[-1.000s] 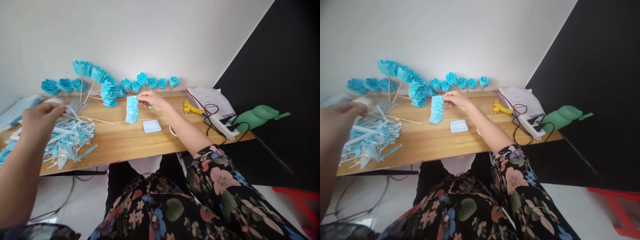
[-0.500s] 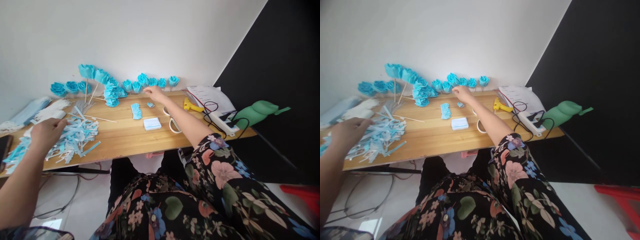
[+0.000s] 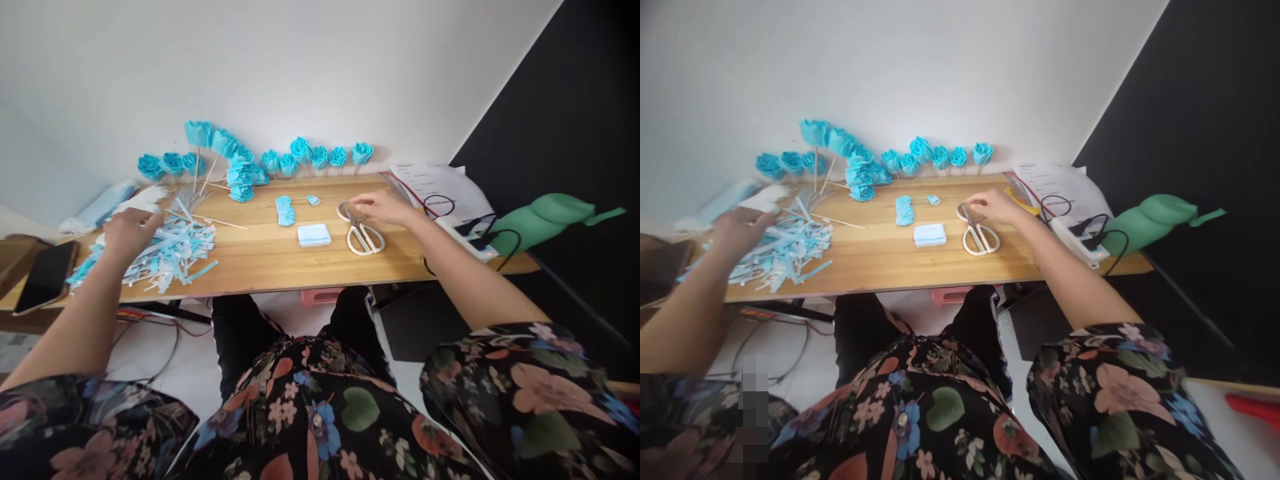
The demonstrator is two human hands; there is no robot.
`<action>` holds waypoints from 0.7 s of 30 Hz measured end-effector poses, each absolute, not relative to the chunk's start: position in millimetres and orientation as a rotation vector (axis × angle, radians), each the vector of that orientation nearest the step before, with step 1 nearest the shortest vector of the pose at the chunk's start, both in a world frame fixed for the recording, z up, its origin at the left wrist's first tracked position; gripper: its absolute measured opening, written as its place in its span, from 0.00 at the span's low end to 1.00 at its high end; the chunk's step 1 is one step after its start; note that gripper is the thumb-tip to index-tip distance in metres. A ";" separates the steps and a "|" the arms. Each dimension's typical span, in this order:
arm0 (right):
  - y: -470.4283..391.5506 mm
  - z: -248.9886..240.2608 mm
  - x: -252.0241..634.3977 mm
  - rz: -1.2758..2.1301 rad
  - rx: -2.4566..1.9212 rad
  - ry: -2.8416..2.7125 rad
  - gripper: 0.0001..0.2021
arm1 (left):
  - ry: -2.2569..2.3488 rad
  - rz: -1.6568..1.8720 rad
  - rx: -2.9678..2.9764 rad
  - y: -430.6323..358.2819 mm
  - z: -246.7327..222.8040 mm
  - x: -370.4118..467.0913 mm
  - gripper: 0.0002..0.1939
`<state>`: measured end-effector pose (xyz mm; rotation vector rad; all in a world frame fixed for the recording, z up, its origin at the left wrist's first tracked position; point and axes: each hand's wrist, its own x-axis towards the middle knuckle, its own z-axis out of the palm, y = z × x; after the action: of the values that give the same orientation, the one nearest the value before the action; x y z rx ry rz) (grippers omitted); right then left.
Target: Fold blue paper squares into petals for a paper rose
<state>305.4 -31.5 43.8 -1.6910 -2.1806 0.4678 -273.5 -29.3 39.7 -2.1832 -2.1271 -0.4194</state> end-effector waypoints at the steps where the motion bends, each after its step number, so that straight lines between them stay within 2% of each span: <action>1: -37.6 40.8 307.0 0.484 -1.685 -2.182 0.17 | -2.151 -0.400 -2.142 -31.2 39.8 -272.2 0.30; 6: -67.2 24.6 307.4 0.372 -1.634 -2.290 0.20 | -1.822 -0.442 -2.197 -58.6 39.5 -245.8 0.27; 12: -91.0 -3.3 306.4 0.168 -1.534 -2.371 0.26 | -1.415 -0.221 -2.484 -96.1 4.9 -214.6 0.23; 16: -96.1 -13.5 302.5 0.143 -1.594 -2.303 0.28 | -1.464 -0.220 -2.494 -89.1 -11.7 -213.5 0.25; 21: -100.2 -15.9 293.8 0.046 -1.676 -2.217 0.25 | -1.623 -0.273 -2.434 -62.7 -6.1 -230.1 0.27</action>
<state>293.8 -100.2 -15.9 -1.6762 -2.2169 0.0457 -230.1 -62.7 -6.1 -2.4337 -1.6229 -0.2731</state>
